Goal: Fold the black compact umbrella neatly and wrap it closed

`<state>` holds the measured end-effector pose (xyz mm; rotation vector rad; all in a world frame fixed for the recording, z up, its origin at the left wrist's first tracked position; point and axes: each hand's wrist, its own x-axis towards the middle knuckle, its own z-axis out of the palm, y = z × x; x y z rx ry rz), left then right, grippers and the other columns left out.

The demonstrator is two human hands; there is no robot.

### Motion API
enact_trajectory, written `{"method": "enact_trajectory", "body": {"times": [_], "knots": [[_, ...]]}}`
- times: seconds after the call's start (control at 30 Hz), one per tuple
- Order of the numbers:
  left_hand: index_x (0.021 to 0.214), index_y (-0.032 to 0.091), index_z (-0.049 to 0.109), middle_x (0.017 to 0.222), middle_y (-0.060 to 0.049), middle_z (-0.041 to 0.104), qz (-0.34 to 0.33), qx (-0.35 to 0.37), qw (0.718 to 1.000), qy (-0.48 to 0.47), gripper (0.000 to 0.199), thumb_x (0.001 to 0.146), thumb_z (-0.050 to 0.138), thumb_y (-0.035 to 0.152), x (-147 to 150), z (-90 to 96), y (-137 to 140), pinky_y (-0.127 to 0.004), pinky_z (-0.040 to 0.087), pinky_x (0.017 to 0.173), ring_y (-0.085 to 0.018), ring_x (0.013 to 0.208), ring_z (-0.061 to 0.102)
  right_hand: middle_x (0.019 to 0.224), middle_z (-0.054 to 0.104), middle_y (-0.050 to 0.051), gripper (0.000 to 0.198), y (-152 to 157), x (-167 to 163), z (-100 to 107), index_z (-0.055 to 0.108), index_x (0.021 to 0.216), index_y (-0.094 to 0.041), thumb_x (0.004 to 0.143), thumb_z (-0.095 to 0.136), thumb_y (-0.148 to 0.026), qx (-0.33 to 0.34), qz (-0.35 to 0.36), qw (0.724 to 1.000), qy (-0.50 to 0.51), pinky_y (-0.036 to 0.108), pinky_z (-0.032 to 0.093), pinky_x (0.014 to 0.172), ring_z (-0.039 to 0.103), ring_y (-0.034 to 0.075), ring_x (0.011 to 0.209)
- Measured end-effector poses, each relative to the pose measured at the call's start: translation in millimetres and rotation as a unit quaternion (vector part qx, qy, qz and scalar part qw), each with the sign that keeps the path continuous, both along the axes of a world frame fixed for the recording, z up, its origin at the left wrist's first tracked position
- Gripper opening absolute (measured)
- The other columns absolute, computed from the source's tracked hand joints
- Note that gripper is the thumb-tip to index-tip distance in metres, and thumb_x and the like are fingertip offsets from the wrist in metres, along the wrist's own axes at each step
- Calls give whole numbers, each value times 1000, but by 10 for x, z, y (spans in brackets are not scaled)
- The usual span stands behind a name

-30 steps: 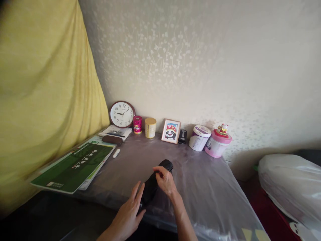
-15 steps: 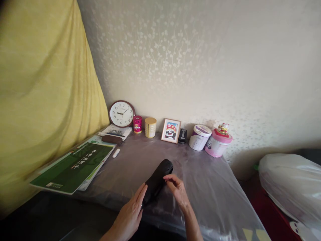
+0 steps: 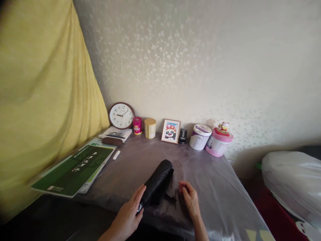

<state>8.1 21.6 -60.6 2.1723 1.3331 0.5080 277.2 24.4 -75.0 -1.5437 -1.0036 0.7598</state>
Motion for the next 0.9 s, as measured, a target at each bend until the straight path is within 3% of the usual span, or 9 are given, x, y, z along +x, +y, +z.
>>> {"method": "enact_trajectory", "body": {"times": [0.13,0.2,0.3,0.37,0.47,0.53,0.7,0.83,0.9], "knots": [[135,22,27,139,-9,39,21,-55,992,-108,65,73,44,14,-61,57,60,-32,39,100,-19,122,45,75,66,3,38,-4,17,-25,68,86,-16,68,59,-49,1,8,1000,-17,26,46,60,57,16,62],[135,26,24,128,-10,50,47,-163,972,-164,64,75,45,21,-101,67,95,-31,53,78,-19,99,61,76,66,4,38,-7,19,-26,68,87,-16,69,59,-49,3,12,1000,-22,27,47,61,57,17,63],[137,28,15,122,-11,53,104,-280,933,-202,63,81,41,34,-190,29,148,-26,50,46,-16,65,66,76,66,4,37,-12,6,-16,68,86,-17,69,58,-49,9,14,1000,-26,28,47,62,58,17,63],[137,25,17,133,-14,43,142,-202,951,-185,61,82,41,39,-263,-9,174,-27,53,52,-18,77,66,74,66,4,37,-14,-7,-6,68,84,-17,69,57,-49,12,12,1000,-27,28,47,61,58,18,63],[138,25,21,144,-10,31,116,33,988,-101,54,86,34,32,-336,-26,179,-33,50,84,-24,117,50,73,66,4,36,-16,-18,-6,68,84,-17,69,56,-48,17,12,999,-36,29,47,61,58,19,62],[141,28,12,149,-9,18,87,86,992,-12,59,85,32,22,-332,-9,163,-33,49,86,-25,121,46,73,66,4,36,-16,-17,-21,68,84,-18,70,55,-48,17,10,999,-41,29,47,62,58,19,63],[141,31,-2,151,-10,-2,60,73,984,151,85,70,34,0,-236,2,193,-29,49,78,-23,113,53,72,66,4,34,-8,6,-93,67,84,-18,71,53,-47,23,12,999,-43,29,47,63,59,19,65],[141,26,4,150,-12,13,49,34,989,135,88,65,37,-2,-248,72,305,-25,45,82,-19,107,57,72,65,4,33,7,26,-155,67,85,-18,71,54,-45,28,17,999,-37,29,47,62,59,19,65],[141,24,9,143,-13,31,50,-5,996,73,86,65,40,3,-287,165,354,-24,46,80,-16,98,61,73,66,4,32,12,33,-167,67,85,-19,71,53,-44,30,19,998,-42,29,47,62,59,20,66]]}}
